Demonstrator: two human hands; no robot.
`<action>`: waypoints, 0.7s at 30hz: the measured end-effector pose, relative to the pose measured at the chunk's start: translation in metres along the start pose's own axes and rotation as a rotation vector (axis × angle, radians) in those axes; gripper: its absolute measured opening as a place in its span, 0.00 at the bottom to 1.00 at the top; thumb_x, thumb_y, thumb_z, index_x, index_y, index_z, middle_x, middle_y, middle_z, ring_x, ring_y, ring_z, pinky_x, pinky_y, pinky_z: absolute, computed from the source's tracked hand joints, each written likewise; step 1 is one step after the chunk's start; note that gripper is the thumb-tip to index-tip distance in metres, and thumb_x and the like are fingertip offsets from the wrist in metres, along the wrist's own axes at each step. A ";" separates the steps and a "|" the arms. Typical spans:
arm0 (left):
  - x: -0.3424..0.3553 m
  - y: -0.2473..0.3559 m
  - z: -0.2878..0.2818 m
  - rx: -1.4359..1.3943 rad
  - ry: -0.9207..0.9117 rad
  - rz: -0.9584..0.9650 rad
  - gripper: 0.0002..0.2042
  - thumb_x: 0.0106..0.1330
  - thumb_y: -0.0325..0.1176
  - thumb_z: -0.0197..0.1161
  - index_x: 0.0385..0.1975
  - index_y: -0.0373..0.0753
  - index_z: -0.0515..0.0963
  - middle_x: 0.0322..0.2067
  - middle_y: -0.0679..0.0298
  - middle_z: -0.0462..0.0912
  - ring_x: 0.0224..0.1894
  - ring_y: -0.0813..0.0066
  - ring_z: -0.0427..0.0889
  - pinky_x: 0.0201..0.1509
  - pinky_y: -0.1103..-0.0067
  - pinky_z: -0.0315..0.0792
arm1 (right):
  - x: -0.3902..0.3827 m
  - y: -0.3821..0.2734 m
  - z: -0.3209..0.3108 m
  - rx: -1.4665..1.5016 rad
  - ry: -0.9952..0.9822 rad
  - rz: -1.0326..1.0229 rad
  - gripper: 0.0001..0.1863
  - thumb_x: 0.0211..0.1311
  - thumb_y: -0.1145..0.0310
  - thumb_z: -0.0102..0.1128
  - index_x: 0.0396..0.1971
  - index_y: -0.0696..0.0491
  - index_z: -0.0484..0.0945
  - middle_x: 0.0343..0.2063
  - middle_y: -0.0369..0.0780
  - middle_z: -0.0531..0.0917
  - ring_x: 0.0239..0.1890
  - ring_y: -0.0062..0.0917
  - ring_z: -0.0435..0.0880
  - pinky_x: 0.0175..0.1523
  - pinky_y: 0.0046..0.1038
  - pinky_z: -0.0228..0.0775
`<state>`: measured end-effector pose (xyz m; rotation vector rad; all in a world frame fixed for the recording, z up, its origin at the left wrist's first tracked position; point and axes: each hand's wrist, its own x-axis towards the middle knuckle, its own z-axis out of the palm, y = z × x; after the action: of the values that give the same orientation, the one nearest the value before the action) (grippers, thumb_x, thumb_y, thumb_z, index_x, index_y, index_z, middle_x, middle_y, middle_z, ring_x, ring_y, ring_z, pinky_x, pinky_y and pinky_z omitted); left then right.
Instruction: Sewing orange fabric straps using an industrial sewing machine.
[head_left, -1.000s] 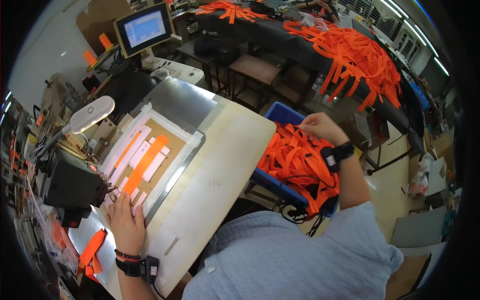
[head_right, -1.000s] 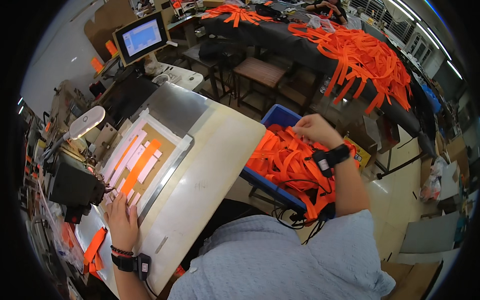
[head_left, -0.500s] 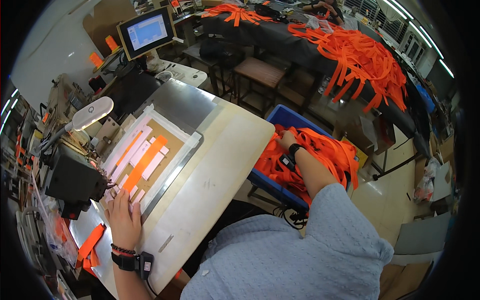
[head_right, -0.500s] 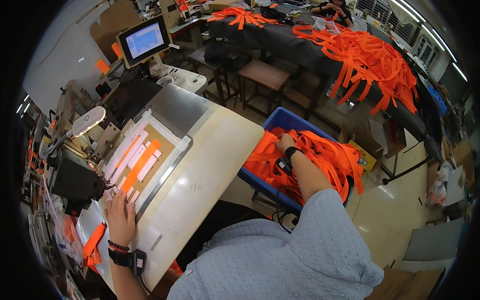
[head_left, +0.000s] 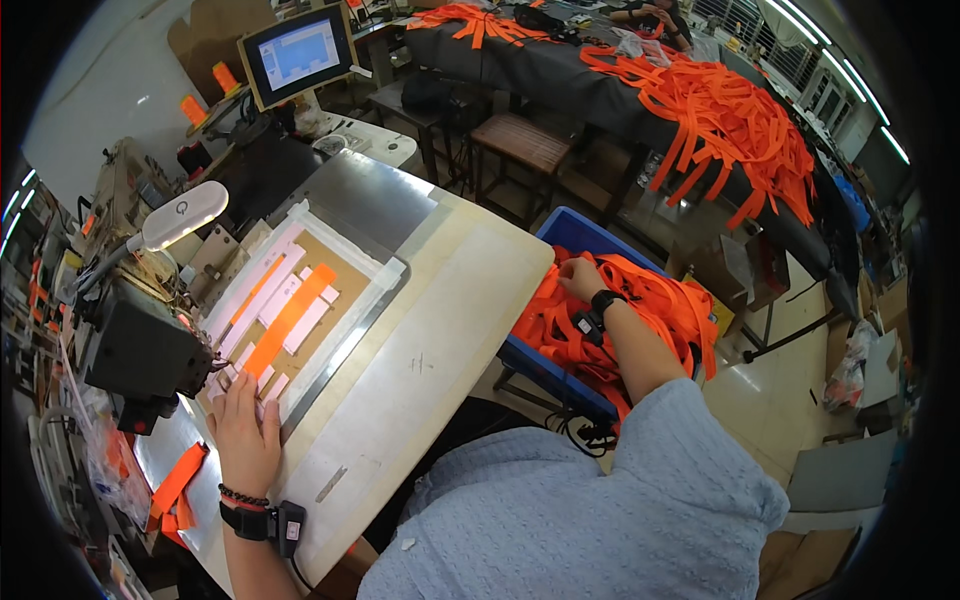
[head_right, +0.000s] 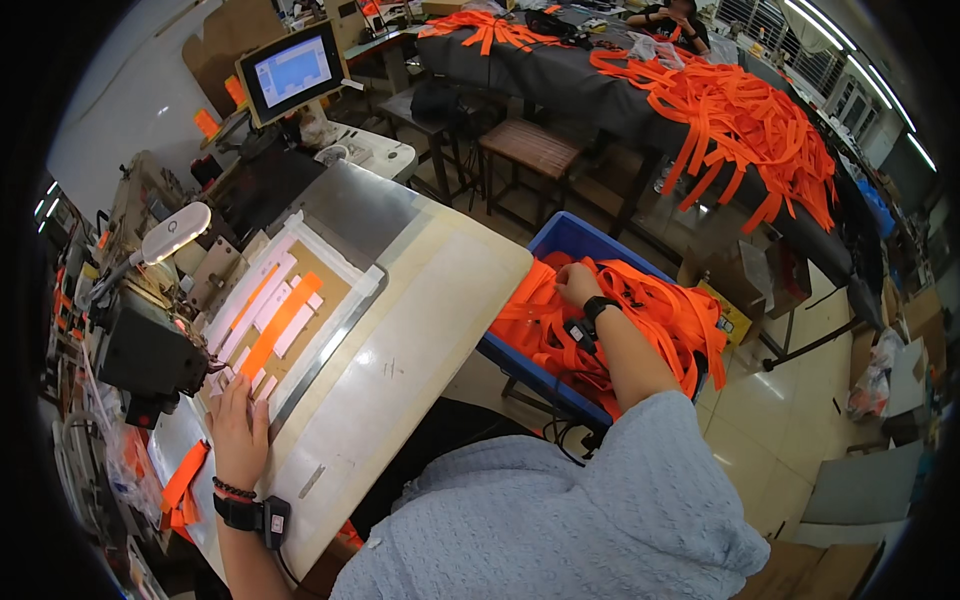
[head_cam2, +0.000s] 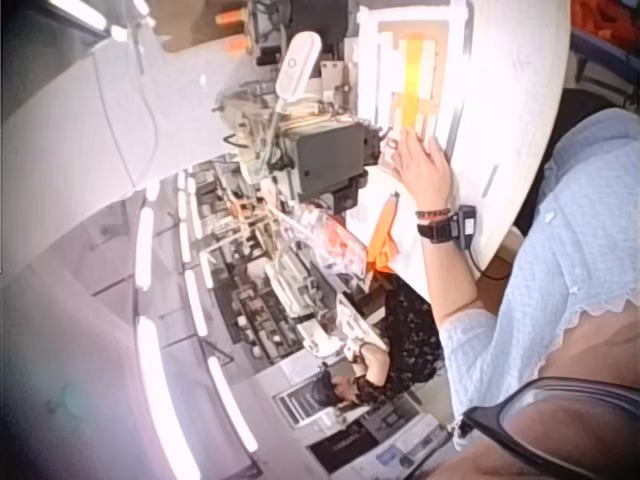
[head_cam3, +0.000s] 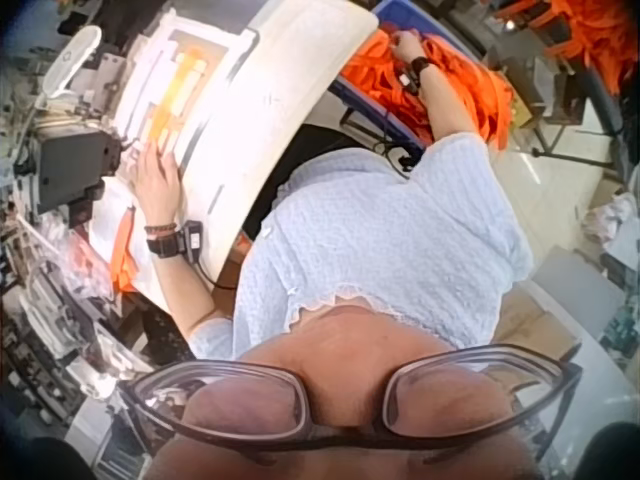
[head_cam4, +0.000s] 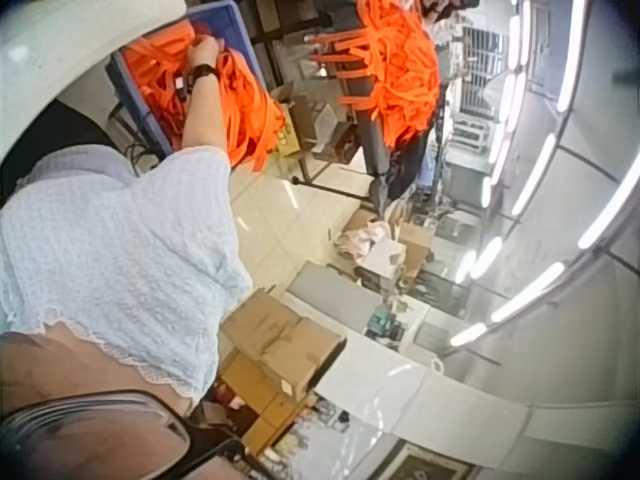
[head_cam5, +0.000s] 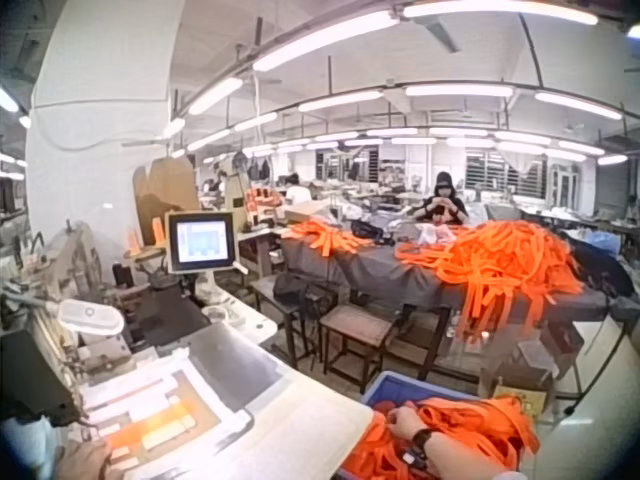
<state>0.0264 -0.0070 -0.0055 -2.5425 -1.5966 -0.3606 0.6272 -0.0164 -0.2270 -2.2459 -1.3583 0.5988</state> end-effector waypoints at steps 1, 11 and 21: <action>0.000 0.000 0.000 -0.002 -0.002 -0.003 0.22 0.67 0.37 0.57 0.58 0.33 0.71 0.60 0.55 0.73 0.57 0.55 0.70 0.60 0.62 0.61 | -0.003 -0.001 -0.003 0.001 -0.060 -0.047 0.13 0.52 0.70 0.69 0.39 0.58 0.84 0.39 0.46 0.86 0.43 0.37 0.85 0.52 0.33 0.76; -0.004 -0.004 -0.001 -0.015 -0.011 -0.011 0.22 0.67 0.37 0.57 0.58 0.34 0.71 0.60 0.55 0.74 0.57 0.54 0.70 0.61 0.61 0.60 | -0.019 -0.057 0.040 0.098 -0.084 -0.559 0.40 0.44 0.63 0.77 0.59 0.56 0.70 0.55 0.48 0.75 0.56 0.38 0.76 0.61 0.34 0.70; -0.007 -0.006 -0.001 0.015 -0.006 -0.010 0.22 0.67 0.38 0.57 0.58 0.34 0.71 0.60 0.56 0.74 0.56 0.54 0.70 0.61 0.61 0.61 | -0.045 -0.083 0.074 0.135 0.195 -0.486 0.16 0.56 0.72 0.64 0.45 0.58 0.78 0.37 0.48 0.82 0.45 0.41 0.80 0.52 0.37 0.73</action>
<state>0.0182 -0.0107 -0.0067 -2.5273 -1.6088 -0.3413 0.5078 -0.0111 -0.2331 -1.7243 -1.6263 0.2826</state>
